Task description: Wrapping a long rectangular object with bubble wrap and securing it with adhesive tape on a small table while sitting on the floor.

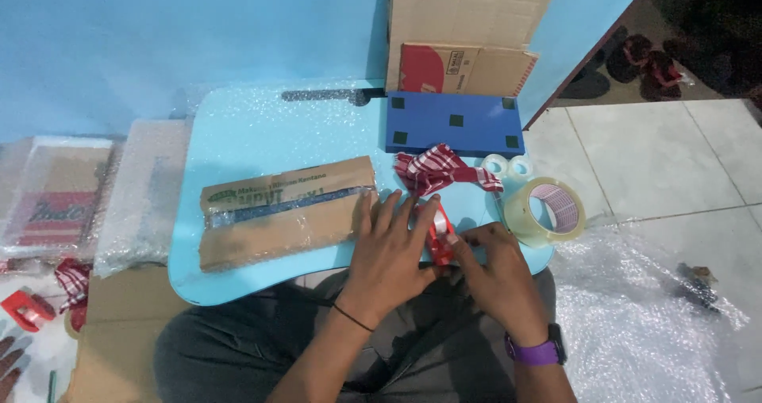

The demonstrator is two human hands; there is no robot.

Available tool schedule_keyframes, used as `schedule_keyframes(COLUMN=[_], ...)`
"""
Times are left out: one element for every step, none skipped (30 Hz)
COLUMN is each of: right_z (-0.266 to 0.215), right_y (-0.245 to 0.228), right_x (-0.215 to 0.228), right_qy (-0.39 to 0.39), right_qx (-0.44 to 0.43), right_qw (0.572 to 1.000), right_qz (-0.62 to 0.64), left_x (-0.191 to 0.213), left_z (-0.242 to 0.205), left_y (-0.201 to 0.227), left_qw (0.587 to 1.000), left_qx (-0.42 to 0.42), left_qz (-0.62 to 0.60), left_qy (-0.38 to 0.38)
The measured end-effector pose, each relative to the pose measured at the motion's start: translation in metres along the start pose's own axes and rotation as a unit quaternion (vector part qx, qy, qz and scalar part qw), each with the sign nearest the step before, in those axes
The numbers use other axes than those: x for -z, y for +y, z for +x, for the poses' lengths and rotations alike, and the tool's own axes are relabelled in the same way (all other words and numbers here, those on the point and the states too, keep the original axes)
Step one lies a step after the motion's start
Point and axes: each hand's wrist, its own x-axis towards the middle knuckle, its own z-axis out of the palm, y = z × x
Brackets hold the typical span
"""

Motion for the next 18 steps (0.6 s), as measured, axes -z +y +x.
schedule_keyframes(right_z=[0.001,0.002,0.003,0.004,0.004,0.004,0.005,0.006,0.007,0.008,0.006,0.005,0.004,0.003,0.003,0.002,0.000,-0.002], right_y=[-0.003,-0.005,-0.007,-0.010,-0.010,-0.009,-0.009,-0.007,-0.004,-0.002,-0.004,-0.006,-0.008,-0.007,-0.007,-0.006,-0.007,-0.008], right_x=[0.001,0.003,0.004,0.005,0.004,0.003,0.003,0.002,0.001,0.000,0.003,0.007,0.010,0.011,0.011,0.012,0.017,0.021], right_qy=[-0.015,-0.014,-0.035,-0.056,-0.054,-0.062,-0.072,-0.072,-0.073,-0.074,-0.073,-0.082,-0.091,-0.089,-0.091,-0.092,-0.092,-0.094], right_qx=[-0.022,-0.023,-0.041,-0.059,-0.061,-0.042,-0.022,-0.023,-0.033,-0.043,-0.044,-0.048,-0.052,-0.052,-0.062,-0.072,-0.073,-0.084], right_qw=[1.000,1.000,0.998,0.996,0.996,0.996,0.995,0.995,0.993,0.991,0.991,0.989,0.987,0.987,0.985,0.984,0.984,0.983], right_qz=[0.000,-0.001,0.013,0.027,0.027,0.050,0.072,0.070,0.088,0.105,0.104,0.114,0.124,0.123,0.130,0.137,0.135,0.136], left_x=[-0.002,-0.002,-0.002,-0.001,0.000,0.001,0.001,0.010,0.018,0.026,0.026,0.027,0.027,0.027,0.028,0.028,0.027,0.026], left_z=[0.001,0.003,0.003,0.004,0.006,0.008,0.009,0.011,0.014,0.017,0.017,0.017,0.017,0.017,0.017,0.018,0.018,0.017], left_y=[0.000,0.001,0.002,0.003,0.001,-0.001,-0.002,0.001,0.004,0.007,0.007,0.008,0.009,0.009,0.009,0.009,0.009,0.009], left_qw=[1.000,1.000,1.000,1.000,1.000,0.997,0.987,0.987,0.982,0.976,0.976,0.976,0.976,0.976,0.975,0.973,0.973,0.974], left_qx=[0.005,0.004,0.005,0.006,0.004,0.018,0.035,0.035,0.047,0.059,0.058,0.063,0.067,0.065,0.068,0.070,0.070,0.069], left_qz=[-0.001,-0.002,-0.003,-0.005,-0.006,-0.040,-0.074,-0.075,-0.082,-0.089,-0.090,-0.093,-0.095,-0.096,-0.098,-0.099,-0.100,-0.100], left_qy=[-0.002,-0.002,0.000,0.002,0.000,-0.068,-0.135,-0.135,-0.161,-0.187,-0.187,-0.185,-0.183,-0.183,-0.189,-0.195,-0.194,-0.190])
